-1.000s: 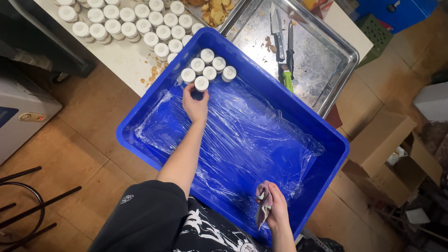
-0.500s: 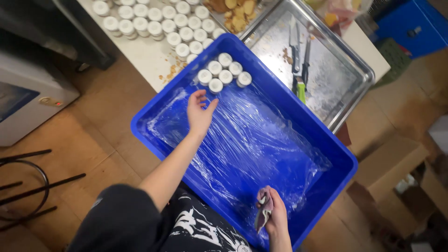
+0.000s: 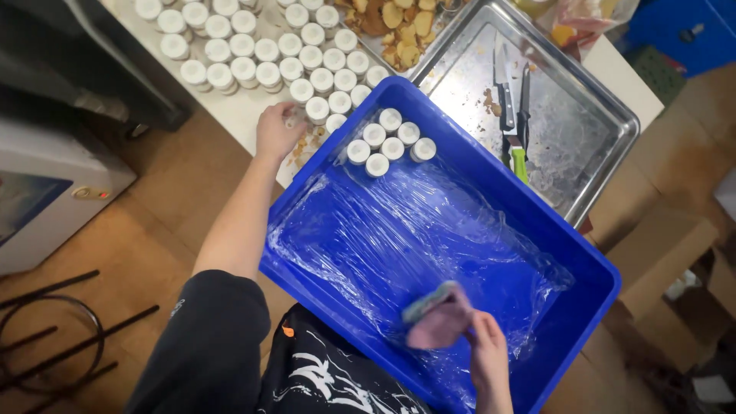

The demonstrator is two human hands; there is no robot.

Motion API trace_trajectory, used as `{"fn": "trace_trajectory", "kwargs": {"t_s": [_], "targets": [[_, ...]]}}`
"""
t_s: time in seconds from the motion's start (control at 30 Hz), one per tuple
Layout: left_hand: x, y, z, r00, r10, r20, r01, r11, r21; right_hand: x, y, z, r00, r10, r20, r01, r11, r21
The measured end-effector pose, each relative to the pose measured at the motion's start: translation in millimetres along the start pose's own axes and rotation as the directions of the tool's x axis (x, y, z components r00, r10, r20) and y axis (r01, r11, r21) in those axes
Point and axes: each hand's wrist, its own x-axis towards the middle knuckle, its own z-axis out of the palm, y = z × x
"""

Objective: Cleaning small white jars with a cloth and placing them into a blue plastic tray.

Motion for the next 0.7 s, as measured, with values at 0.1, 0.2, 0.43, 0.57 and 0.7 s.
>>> {"fn": "trace_trajectory", "kwargs": {"t_s": [0.1,0.2,0.43,0.57,0.7], "targets": [[3.1,28.6,-1.4,0.972,-0.165,0.166,0.145,0.981,0.127,-18.8,-23.8,10.3,0.968,0.029,-0.250,0.057,0.943,0.328],[-1.0,45.0,-4.7,0.989,-0.050,0.139,0.035,0.994,0.107,-36.3,-38.9,23.3,0.927,0.120,-0.357,0.049,0.901,0.430],[7.4,40.7,5.7,0.994,-0.022,0.107,0.005,0.988,0.155,-33.9,-15.2,35.4,0.927,0.150,-0.345,0.004,0.913,0.408],[5.8,43.4,1.9,0.994,-0.037,0.107,0.031,0.998,0.061,-39.1,-23.6,47.8,0.948,0.159,-0.275,-0.036,0.913,0.405],[-4.7,41.7,-13.4,0.996,-0.085,0.014,0.086,0.983,-0.162,-45.0,-26.7,50.8,0.944,0.201,-0.262,-0.079,0.907,0.414]]}}
